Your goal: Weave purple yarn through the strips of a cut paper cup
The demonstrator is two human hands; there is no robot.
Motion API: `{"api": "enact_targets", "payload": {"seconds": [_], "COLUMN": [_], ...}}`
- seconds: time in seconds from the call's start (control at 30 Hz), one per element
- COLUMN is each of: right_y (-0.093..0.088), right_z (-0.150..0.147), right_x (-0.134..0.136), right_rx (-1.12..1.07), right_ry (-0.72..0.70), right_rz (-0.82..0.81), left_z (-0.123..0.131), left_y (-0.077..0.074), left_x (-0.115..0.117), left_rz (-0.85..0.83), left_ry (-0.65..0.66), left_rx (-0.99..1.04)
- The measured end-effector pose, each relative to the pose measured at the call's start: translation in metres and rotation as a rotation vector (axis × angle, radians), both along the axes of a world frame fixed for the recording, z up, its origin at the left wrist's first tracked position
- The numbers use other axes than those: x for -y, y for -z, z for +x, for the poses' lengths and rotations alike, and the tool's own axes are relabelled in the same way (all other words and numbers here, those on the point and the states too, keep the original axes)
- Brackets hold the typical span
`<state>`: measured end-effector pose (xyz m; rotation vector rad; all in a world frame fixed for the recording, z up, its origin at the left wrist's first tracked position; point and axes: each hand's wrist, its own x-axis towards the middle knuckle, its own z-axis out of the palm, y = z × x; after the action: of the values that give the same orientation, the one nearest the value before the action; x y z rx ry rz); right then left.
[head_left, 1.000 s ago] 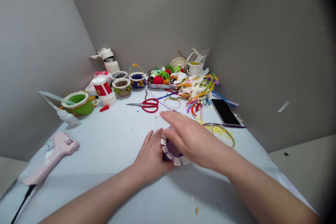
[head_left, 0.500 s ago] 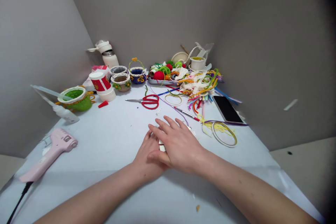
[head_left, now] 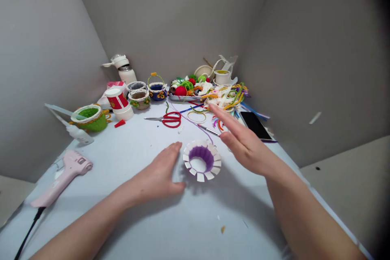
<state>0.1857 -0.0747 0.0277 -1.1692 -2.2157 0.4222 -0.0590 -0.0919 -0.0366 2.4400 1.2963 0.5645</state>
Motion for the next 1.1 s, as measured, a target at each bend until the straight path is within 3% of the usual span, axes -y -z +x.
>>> {"api": "enact_targets", "payload": {"seconds": [0.07,0.13,0.2,0.3,0.4,0.5,0.73,1.1], "right_y": [0.01,0.02,0.027,0.034,0.043,0.052,0.065,0.069], "right_z": [0.007,0.005,-0.001,-0.01,-0.01,-0.005,0.003,0.002], "right_x": [0.002,0.005,0.008,0.01,0.011,0.01,0.008,0.005], "right_rx": [-0.01,0.004,0.036,0.085,0.148,0.225,0.281,0.098], "right_ry": [0.028,-0.015,-0.094,-0.194,-0.194,-0.175,-0.165,-0.197], "right_rz": [0.02,0.04,0.055,0.046,0.016,-0.032,-0.114,-0.17], "left_z": [-0.003,0.008,0.029,0.059,0.069,0.064,0.058,0.063], "left_y": [-0.027,-0.047,-0.055,-0.043,-0.022,-0.01,-0.002,0.009], "left_x": [0.004,0.008,0.01,0.007,-0.001,-0.006,-0.006,-0.003], "left_rz": [-0.014,0.14,0.245,0.178,0.095,0.069,0.041,-0.004], "left_ry": [-0.162,-0.266,-0.137,0.04,0.049,0.06,0.055,-0.021], "left_rx": [0.039,0.144,0.154,0.027,-0.095,-0.163,-0.171,-0.045]}}
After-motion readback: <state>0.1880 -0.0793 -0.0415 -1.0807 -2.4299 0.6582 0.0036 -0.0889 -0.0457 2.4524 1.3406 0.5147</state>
